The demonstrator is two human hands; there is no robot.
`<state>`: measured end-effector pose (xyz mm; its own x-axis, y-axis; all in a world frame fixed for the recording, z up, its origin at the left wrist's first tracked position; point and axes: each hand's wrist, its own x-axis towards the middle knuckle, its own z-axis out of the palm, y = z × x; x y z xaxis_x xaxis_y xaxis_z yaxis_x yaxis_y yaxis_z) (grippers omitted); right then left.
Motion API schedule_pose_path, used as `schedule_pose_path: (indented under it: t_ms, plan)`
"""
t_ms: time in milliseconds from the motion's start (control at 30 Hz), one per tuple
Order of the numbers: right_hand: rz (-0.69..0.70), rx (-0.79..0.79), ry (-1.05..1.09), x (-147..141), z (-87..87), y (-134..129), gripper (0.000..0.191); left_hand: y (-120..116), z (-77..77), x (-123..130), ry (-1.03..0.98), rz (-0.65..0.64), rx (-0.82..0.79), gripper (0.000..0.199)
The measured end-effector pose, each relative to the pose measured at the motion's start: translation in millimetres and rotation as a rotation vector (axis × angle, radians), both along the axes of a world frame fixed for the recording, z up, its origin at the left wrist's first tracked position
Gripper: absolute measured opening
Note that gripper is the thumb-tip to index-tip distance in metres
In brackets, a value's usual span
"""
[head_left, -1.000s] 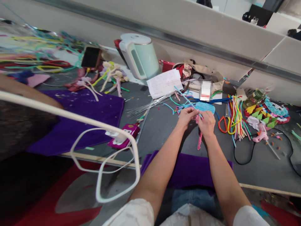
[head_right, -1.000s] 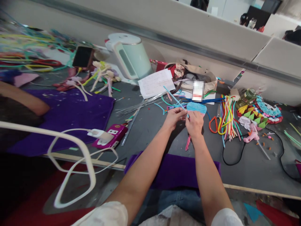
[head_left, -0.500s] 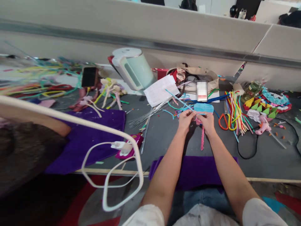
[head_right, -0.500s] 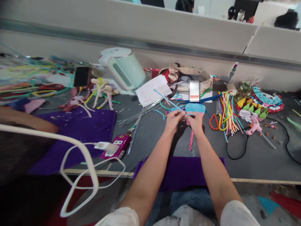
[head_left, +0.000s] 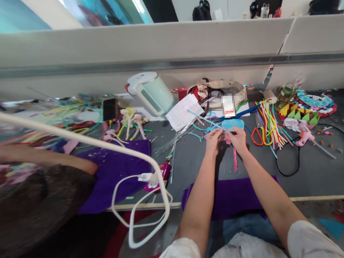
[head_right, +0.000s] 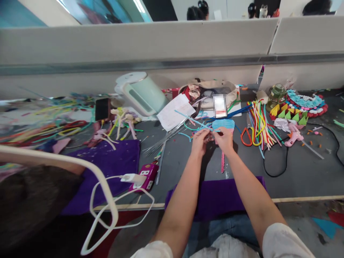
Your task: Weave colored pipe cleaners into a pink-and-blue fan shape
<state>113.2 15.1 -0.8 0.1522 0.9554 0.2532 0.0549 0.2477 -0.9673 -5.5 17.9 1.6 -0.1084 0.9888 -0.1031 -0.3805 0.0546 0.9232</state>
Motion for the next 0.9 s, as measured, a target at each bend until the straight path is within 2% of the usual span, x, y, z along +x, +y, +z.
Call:
schedule_pose_path:
  t_ms: [200,433,900]
  plan:
    - [0.160,-0.192,0.366,1.3,2.4,3.1,0.010,-1.0,0.0,0.2,0.000,0.017,0.029,0.026]
    - [0.200,-0.221,0.465,1.2,6.4,1.8,0.015,0.0,-1.3,0.5,-0.015,0.037,0.023,0.028]
    - [0.288,-0.455,0.611,1.0,-3.3,7.6,0.025,-2.5,1.0,0.4,0.025,0.030,0.043,0.029]
